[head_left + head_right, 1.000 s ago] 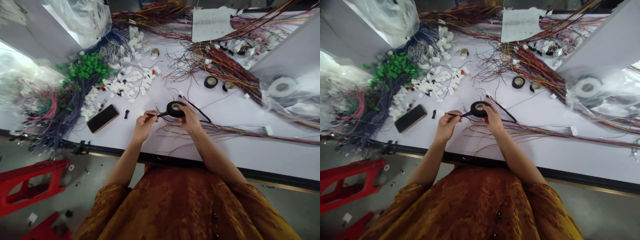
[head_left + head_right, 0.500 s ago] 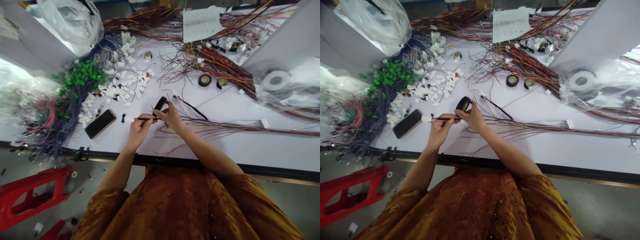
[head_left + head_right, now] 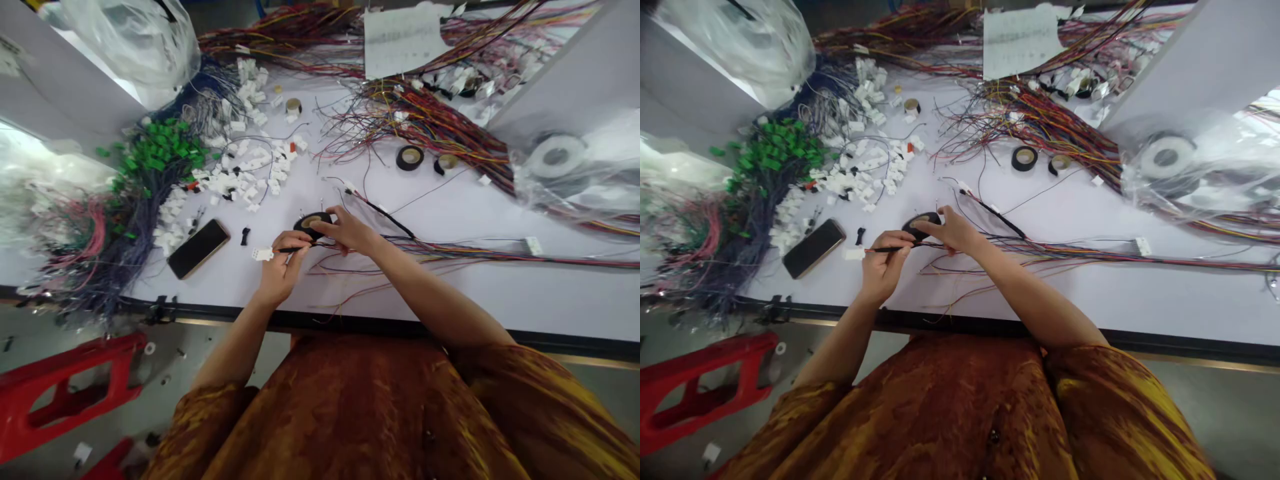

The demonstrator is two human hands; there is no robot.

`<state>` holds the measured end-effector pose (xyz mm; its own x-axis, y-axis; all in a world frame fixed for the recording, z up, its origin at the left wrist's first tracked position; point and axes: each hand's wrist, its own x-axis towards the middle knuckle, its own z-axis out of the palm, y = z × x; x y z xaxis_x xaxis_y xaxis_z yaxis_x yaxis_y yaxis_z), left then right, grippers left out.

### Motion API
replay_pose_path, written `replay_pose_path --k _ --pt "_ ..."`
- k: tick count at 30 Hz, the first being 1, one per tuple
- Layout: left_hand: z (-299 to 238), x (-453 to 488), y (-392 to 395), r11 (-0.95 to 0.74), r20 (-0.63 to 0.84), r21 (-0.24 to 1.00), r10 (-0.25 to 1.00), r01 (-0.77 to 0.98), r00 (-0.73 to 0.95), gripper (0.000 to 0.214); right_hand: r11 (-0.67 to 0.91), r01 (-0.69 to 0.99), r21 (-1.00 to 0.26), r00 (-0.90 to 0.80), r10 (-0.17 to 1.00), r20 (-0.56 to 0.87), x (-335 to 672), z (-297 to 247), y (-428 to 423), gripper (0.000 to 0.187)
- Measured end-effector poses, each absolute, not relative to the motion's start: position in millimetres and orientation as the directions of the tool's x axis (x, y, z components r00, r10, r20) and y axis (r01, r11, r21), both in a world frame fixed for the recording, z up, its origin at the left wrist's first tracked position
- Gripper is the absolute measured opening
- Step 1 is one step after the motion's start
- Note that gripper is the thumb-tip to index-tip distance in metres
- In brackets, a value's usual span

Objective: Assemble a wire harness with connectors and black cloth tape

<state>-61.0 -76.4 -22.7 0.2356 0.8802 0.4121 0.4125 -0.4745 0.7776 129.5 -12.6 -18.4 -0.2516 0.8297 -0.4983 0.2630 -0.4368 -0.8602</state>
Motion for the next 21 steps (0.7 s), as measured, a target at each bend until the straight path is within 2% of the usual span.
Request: replay_pose_path --k 2,4,5,7,9,11,12,14,16,17,19,21 --pt "-28.1 -58.7 -76.3 -0.486 0.438 0.786 0.874 0.383 0.210 0.008 -0.517 0.159 -0.841 -0.325 0.777 -0.539 128.0 -18.8 -10.8 0.046" --pt "-34.6 -56.5 -74.2 -0.386 0.375 0.870 0.922 0.307 0.097 0.012 -0.490 0.042 -0.871 -0.278 0.831 -0.482 128.4 -20.6 -19.5 0.033" --pt "-37.5 -55.4 -72.2 -0.306 0.309 0.918 0.951 0.254 0.027 0.015 -0.405 0.029 -0.914 -0.215 0.890 -0.401 130.0 -21.7 -29.3 0.036" --pt "-40.7 -53.2 -66.6 -0.147 0.160 0.979 0.984 0.139 -0.084 0.022 -0.134 0.152 -0.979 -0.115 0.982 -0.152 135.3 -24.0 -58.3 0.048" --pt "-39.4 -50.4 -60.9 -0.032 0.037 0.999 0.990 0.041 -0.133 0.030 0.159 0.348 -0.924 -0.218 0.972 0.085 140.6 -24.9 -90.3 0.048" --pt "-34.0 -47.5 -58.0 0.026 -0.028 1.000 0.990 -0.017 -0.138 0.034 0.302 0.415 -0.858 -0.314 0.933 0.176 141.7 -23.6 -109.8 0.038" --pt "-30.4 -46.2 -58.2 0.028 -0.030 1.000 0.992 -0.014 -0.127 0.034 0.297 0.410 -0.863 -0.294 0.938 0.184 139.8 -22.3 -111.2 0.036" --pt "-23.5 -44.7 -62.2 -0.045 0.050 0.996 0.997 0.072 -0.064 0.029 0.149 0.342 -0.928 -0.134 0.985 0.109 132.0 -19.6 -96.7 0.046" --pt "-19.2 -45.0 -68.8 -0.219 0.210 0.946 0.976 0.237 0.064 0.021 -0.106 0.231 -0.967 -0.005 0.994 -0.110 123.1 -19.0 -66.8 0.066" --pt "-18.5 -45.9 -72.2 -0.319 0.287 0.892 0.947 0.322 0.144 0.019 -0.233 0.179 -0.956 -0.031 0.970 -0.242 120.0 -20.0 -50.5 0.069" --pt "-20.0 -48.3 -77.1 -0.473 0.374 0.759 0.879 0.447 0.295 0.018 -0.468 0.073 -0.881 -0.144 0.869 -0.474 118.7 -24.1 -24.3 0.061" --pt "-24.7 -50.2 -78.7 -0.535 0.394 0.681 0.843 0.501 0.366 0.018 -0.597 -0.031 -0.802 -0.242 0.783 -0.574 124.4 -29.7 -14.3 0.041"
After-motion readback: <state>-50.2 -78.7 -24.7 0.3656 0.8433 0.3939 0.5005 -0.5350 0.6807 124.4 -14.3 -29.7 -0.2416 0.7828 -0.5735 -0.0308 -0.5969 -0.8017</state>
